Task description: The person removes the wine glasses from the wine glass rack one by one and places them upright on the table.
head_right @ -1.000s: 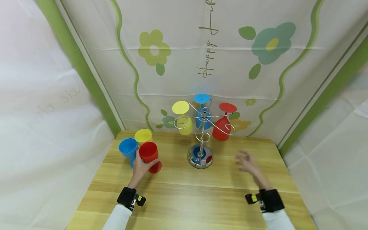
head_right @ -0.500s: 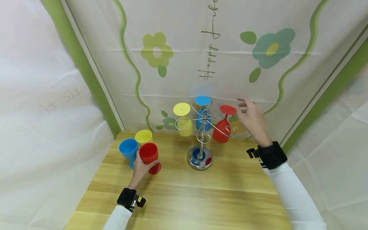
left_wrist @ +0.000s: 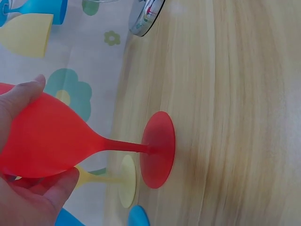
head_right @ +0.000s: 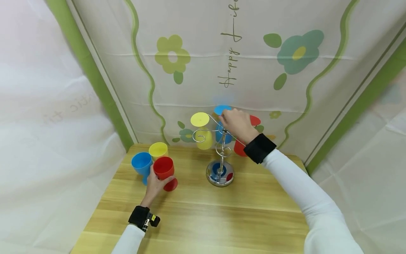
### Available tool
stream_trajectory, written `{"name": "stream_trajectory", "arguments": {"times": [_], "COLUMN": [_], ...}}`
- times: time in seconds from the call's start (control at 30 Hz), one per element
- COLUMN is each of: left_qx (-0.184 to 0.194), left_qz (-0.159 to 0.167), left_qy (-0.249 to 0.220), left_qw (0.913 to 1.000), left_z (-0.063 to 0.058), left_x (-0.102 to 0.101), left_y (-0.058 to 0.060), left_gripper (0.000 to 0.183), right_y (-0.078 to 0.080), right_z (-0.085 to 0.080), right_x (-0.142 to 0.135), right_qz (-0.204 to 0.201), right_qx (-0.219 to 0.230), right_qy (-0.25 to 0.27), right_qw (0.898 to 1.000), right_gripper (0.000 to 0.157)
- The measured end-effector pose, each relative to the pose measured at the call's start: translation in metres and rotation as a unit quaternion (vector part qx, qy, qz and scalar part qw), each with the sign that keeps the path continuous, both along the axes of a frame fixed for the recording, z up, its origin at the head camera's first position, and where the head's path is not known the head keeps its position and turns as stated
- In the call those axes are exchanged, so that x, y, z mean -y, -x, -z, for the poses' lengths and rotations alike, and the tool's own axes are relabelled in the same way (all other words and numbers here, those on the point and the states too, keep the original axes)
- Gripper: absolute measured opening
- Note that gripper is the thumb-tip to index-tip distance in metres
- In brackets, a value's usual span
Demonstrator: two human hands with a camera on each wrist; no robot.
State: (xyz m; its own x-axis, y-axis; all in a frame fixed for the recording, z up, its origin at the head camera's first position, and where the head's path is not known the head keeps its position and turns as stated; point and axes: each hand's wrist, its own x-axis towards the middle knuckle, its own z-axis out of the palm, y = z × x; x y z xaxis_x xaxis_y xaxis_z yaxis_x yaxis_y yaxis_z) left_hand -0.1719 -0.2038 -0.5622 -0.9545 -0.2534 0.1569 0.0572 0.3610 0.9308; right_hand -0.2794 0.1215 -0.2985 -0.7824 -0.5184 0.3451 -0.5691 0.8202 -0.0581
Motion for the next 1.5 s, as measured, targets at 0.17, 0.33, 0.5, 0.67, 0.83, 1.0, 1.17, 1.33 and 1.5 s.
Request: {"name": "stream_trajectory", "arguments": {"times": [0.17, 0.33, 0.5, 0.67, 0.83, 1.0, 1.17, 1.33, 1.5], "left_qx": [0.004, 0.003, 0.004, -0.002, 0.002, 0.008, 0.003, 0.003, 0.009], "left_qz": [0.008, 0.000, 0.002, 0.004, 0.007, 0.008, 0.009, 0.007, 0.004], "left_qy": [0.003, 0.006, 0.012, 0.011, 0.012, 0.018, 0.021, 0.016, 0.015], "left_qw": [1.0000, 1.0000, 0.9999, 0.9999, 0.9999, 0.9998, 0.9997, 0.9998, 0.9998], "left_z": [0.001, 0.000, -0.001, -0.001, -0.001, -0.004, -0.005, -0.004, -0.003], "left_x": [0.000, 0.000, 0.003, 0.003, 0.003, 0.003, 0.004, 0.003, 0.004], "left_y": [-0.002, -0.002, -0.001, 0.000, 0.000, 0.003, 0.007, 0.005, 0.002], "left_gripper": [0.084, 0.084, 0.084, 0.084, 0.085, 0.086, 0.085, 0.084, 0.083], "right_y": [-0.001, -0.004, -0.006, -0.003, 0.001, 0.000, 0.001, 0.002, 0.003], "right_z": [0.001, -0.002, -0.009, -0.016, -0.017, -0.018, -0.018, -0.016, -0.013], "right_x": [0.012, 0.018, 0.023, 0.025, 0.025, 0.024, 0.024, 0.025, 0.026], "right_qz": [0.035, 0.052, 0.060, 0.067, 0.060, 0.050, 0.069, 0.077, 0.072], "right_qx": [0.004, 0.014, 0.046, 0.121, 0.166, 0.182, 0.178, 0.188, 0.191], "right_qy": [-0.077, -0.081, -0.071, -0.053, -0.024, -0.006, -0.002, 0.005, 0.016], "right_qw": [0.996, 0.995, 0.995, 0.989, 0.984, 0.982, 0.982, 0.979, 0.979], "right_gripper": [0.043, 0.054, 0.051, 0.046, 0.048, 0.045, 0.041, 0.045, 0.048]}}
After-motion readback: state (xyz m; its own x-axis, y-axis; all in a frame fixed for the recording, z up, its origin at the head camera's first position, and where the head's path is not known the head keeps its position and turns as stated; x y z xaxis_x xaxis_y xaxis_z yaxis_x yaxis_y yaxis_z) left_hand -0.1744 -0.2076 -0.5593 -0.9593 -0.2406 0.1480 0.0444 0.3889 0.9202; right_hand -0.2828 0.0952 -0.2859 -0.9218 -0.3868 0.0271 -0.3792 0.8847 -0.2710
